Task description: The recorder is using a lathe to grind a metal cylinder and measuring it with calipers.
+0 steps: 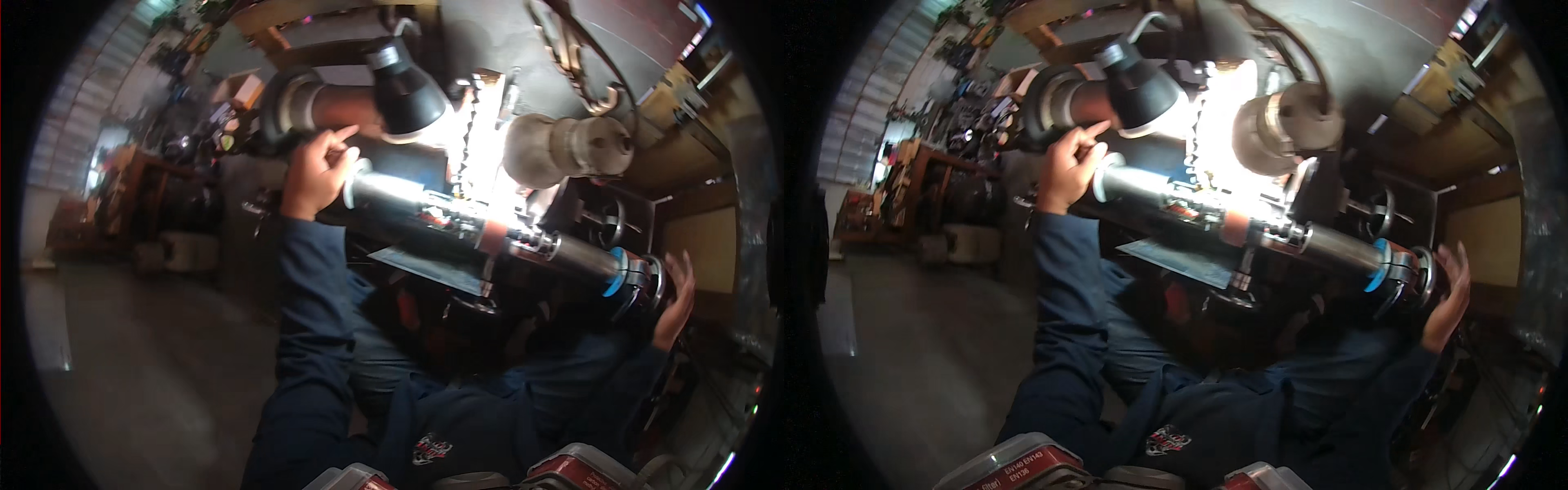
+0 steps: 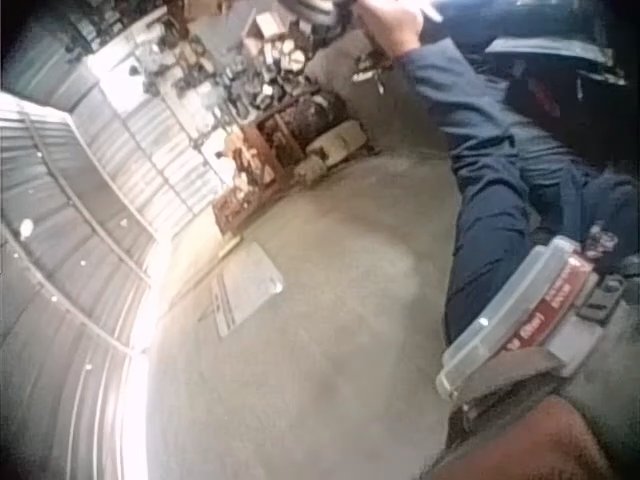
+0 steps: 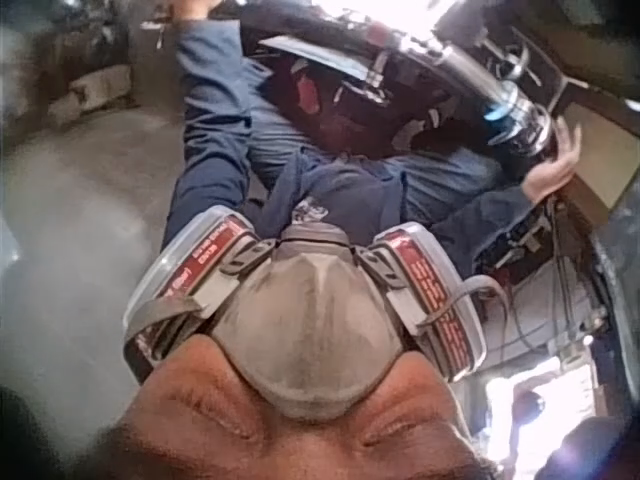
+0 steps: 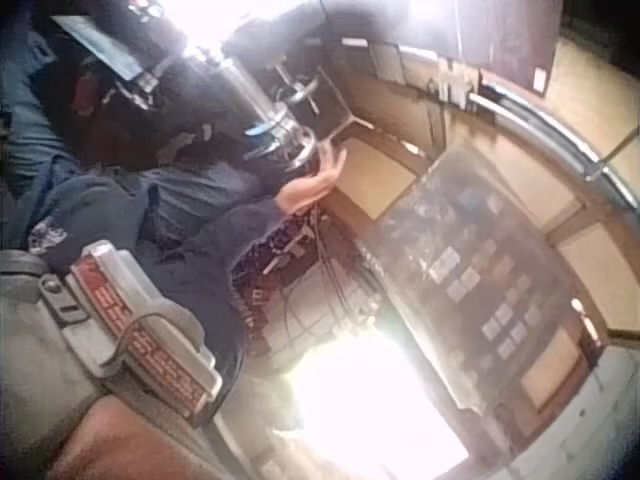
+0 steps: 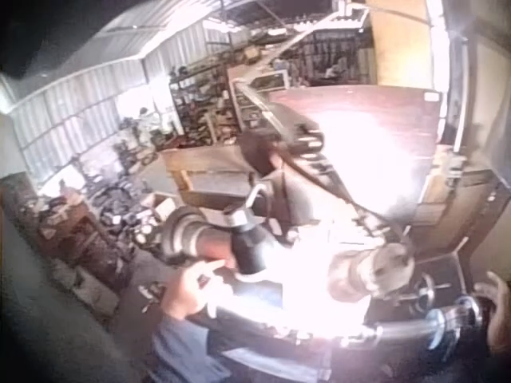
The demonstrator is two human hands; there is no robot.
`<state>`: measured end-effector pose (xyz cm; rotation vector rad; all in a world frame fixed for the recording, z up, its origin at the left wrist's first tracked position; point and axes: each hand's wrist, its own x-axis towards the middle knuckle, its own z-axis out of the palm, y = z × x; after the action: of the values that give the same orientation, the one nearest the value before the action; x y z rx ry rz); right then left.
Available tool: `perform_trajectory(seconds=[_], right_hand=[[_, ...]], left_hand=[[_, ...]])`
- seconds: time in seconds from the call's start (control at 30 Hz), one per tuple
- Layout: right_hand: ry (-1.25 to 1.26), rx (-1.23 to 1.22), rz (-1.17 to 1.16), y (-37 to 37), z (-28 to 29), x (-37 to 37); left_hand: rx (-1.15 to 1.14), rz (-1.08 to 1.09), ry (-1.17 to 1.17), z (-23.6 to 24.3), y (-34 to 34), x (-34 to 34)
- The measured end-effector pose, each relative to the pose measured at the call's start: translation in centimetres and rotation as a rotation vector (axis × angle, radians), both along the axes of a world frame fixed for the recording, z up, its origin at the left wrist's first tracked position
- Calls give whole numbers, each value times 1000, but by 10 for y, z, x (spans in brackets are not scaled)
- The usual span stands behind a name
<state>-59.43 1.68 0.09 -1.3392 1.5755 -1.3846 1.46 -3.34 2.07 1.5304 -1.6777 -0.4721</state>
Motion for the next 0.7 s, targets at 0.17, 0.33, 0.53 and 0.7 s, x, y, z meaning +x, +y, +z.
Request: perform_trajectory(seconds=[0.17, 0.33, 0.53, 0.7], right_hand=[[550, -160, -220, 48, -42, 49], [576, -171, -212, 46, -43, 69], [788, -216, -338, 48, -33, 63], [-519, -151, -309, 42, -33, 71]], left_hand=[[-478, 276, -253, 9, 5, -14], [-840, 748, -161, -21, 56, -9], [-59, 878, 391, -135, 103, -20], [291, 528, 0, -176, 78, -54]])
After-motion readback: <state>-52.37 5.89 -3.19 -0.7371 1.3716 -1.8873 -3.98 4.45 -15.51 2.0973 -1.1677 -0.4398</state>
